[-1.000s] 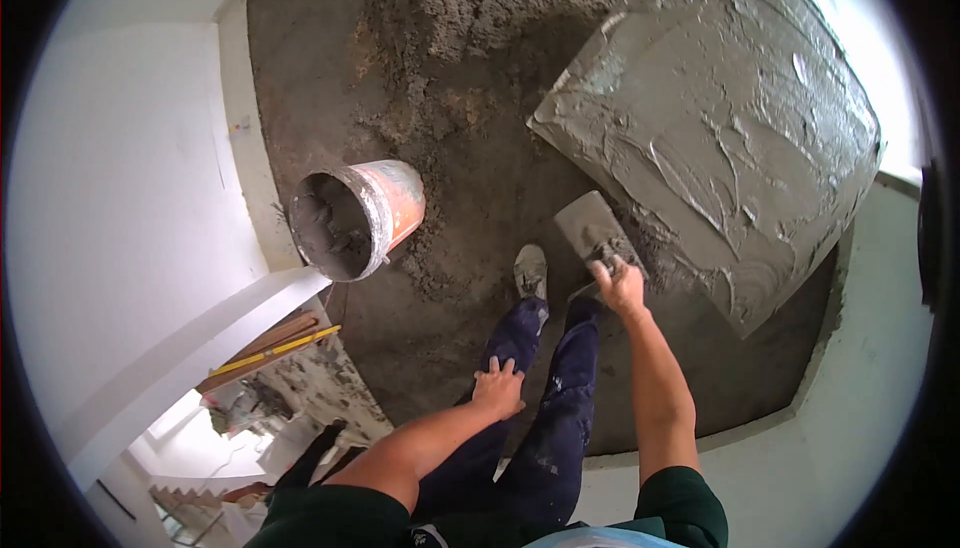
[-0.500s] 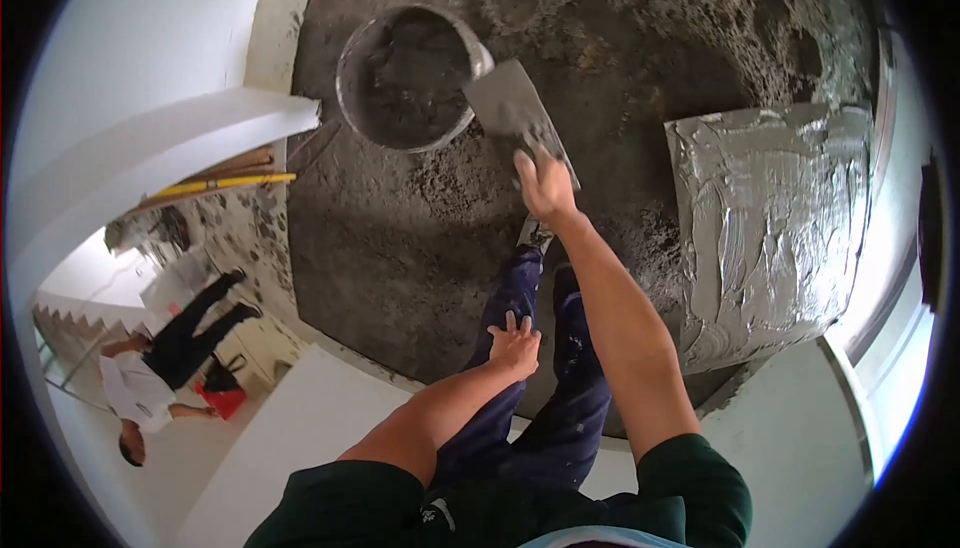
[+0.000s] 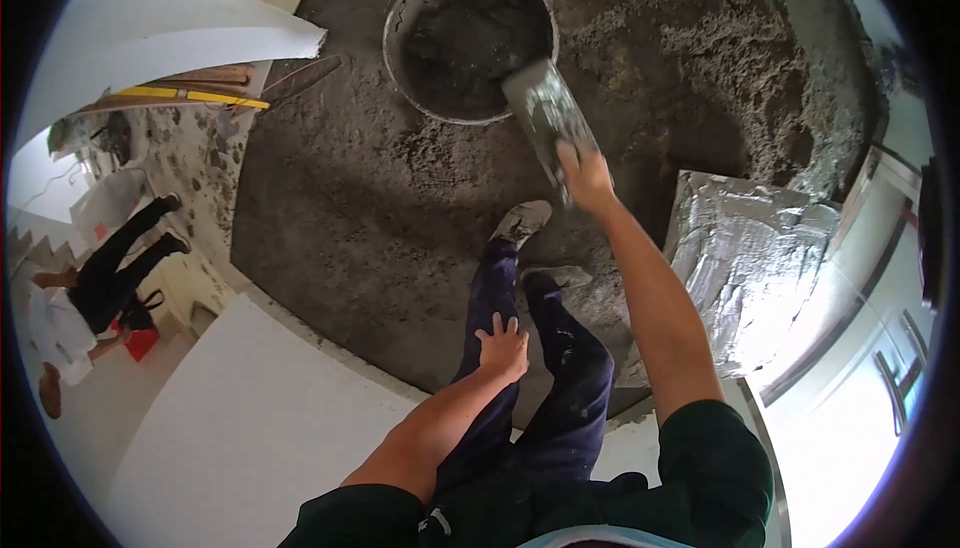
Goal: Applying and spreading mortar on the back of a floor tile using a trowel.
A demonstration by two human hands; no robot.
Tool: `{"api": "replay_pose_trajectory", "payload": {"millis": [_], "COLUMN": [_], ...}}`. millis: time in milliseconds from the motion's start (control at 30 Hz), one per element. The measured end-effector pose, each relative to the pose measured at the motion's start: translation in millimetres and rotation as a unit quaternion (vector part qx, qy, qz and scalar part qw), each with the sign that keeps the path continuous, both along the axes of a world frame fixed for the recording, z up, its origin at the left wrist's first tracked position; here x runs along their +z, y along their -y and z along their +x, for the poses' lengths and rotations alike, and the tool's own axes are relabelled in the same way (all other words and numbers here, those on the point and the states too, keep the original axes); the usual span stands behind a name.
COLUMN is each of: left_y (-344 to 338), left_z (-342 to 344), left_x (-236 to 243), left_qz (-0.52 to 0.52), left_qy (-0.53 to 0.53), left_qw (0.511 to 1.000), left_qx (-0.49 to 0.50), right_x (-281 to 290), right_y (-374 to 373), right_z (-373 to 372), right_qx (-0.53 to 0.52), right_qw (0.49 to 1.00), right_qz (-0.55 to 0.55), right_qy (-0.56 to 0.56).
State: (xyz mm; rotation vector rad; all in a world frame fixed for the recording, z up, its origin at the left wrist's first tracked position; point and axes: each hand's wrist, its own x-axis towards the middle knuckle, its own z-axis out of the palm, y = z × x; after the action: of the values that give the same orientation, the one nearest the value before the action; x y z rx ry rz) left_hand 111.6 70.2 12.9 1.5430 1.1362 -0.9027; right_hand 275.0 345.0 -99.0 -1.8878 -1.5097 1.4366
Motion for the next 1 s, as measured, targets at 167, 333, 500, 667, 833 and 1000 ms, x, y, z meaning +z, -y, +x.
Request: {"api": "replay_pose_trajectory", "payload": {"millis": [167, 333, 500, 667, 833, 1000], "left_y": [16.1, 23.6, 21.9, 19.6, 21.4, 11.9], "left_z": [-2.7, -8.4, 4.3, -15.3, -16.2, -3.6], "left_x": [-8.5, -6.5, -4.9, -2.8, -0.2, 5.2], "left_qz": [0.013, 0.011, -0.001, -0.054, 0.022, 0.061], "left_qy": [0.0, 0.0, 0.019, -0.019, 0.003, 0.012], "left_qw": [0.999, 0.999, 0.999, 0.997, 0.992, 0.99], "left_qx": [0.03, 0.04, 0.045, 0.051, 0.125, 0.124], "right_x": [22.4, 24.7, -18.0, 2.2, -24.1, -3.7], "right_y": [39.1, -72.5, -150.4, -125.1, 20.4, 254.7], "right_z": [35.8, -31.3, -54.8, -79.6, 3.2, 136.4], "right_qx": [-0.045, -0.211, -0.243, -0.184, 0.147, 0.028], "right_qw": [0.998, 0.968, 0.964, 0.982, 0.926, 0.922], "right_qz": [-0.032, -0.063, -0.044, -0.007, -0.045, -0.254], "right_qy": [0.034, -0.122, -0.102, 0.031, 0.345, 0.289]}}
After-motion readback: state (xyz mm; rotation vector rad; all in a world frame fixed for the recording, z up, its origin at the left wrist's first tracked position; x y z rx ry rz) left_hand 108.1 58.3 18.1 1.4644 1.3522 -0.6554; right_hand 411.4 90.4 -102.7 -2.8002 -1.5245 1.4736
